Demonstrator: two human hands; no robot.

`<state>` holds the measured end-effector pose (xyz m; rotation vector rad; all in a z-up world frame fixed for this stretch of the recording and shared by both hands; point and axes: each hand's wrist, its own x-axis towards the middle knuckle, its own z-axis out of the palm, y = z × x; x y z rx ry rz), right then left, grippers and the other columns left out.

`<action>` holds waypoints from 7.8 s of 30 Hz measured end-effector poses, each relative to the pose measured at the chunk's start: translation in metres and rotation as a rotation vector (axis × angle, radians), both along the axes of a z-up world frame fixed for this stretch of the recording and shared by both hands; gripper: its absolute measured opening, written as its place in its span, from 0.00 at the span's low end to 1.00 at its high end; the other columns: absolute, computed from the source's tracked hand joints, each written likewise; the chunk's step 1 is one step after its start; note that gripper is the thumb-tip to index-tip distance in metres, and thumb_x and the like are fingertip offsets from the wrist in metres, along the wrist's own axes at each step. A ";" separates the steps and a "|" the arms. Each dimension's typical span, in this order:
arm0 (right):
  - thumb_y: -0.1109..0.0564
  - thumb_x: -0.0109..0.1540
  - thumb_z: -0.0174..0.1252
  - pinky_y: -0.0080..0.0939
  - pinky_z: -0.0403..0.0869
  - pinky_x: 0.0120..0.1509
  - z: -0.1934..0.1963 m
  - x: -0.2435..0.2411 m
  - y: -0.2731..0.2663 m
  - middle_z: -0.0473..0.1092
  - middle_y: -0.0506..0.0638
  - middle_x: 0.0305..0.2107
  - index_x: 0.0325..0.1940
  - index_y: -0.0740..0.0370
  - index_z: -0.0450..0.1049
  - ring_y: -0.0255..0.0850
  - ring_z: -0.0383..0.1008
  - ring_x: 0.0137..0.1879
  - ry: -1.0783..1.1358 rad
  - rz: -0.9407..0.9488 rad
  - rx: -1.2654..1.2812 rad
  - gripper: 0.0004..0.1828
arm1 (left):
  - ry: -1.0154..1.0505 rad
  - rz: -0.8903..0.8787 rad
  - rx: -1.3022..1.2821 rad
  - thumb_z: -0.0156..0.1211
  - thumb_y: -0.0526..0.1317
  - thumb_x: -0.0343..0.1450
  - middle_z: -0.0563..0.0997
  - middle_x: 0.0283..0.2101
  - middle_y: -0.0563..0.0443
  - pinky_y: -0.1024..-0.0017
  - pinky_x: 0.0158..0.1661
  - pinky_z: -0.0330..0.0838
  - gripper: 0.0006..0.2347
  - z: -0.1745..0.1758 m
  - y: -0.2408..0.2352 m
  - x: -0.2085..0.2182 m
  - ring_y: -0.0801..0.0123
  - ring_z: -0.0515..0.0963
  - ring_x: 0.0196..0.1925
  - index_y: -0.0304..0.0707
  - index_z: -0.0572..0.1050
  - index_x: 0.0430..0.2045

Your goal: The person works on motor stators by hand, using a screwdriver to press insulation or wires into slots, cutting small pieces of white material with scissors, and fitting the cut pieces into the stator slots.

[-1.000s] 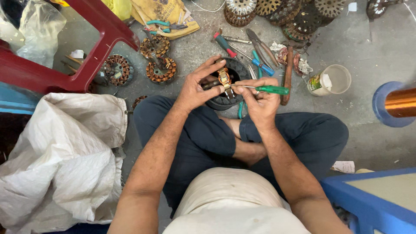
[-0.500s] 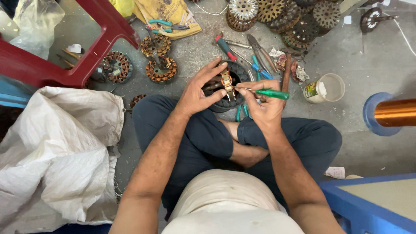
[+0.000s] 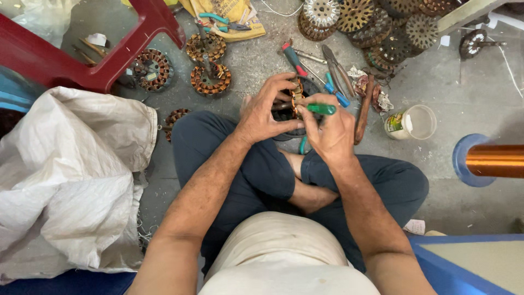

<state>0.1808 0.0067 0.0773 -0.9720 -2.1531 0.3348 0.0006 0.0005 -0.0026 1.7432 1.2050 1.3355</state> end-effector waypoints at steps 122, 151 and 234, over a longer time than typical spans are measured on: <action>0.50 0.49 0.80 0.51 0.77 0.45 -0.179 0.336 0.170 0.78 0.55 0.36 0.38 0.53 0.85 0.50 0.80 0.39 -0.360 -1.160 -0.603 0.16 | -0.345 0.424 -0.001 0.53 0.42 0.81 0.82 0.49 0.45 0.72 0.44 0.81 0.09 -0.026 0.024 0.010 0.68 0.85 0.44 0.33 0.70 0.46; 0.68 0.66 0.58 0.41 0.83 0.47 -0.062 0.086 -0.039 0.78 0.60 0.40 0.58 0.72 0.74 0.43 0.82 0.43 0.743 0.067 -0.956 0.15 | -0.520 0.008 -0.291 0.68 0.31 0.73 0.83 0.41 0.49 0.75 0.43 0.79 0.05 -0.014 -0.072 0.072 0.74 0.83 0.41 0.29 0.82 0.41; 0.65 0.49 0.75 0.34 0.79 0.37 -0.095 0.131 -0.073 0.77 0.55 0.37 0.75 0.58 0.61 0.36 0.77 0.38 0.761 0.135 -1.006 0.51 | -0.745 0.023 -0.412 0.67 0.28 0.70 0.85 0.38 0.45 0.73 0.40 0.84 0.09 0.047 -0.042 0.091 0.73 0.84 0.36 0.25 0.81 0.43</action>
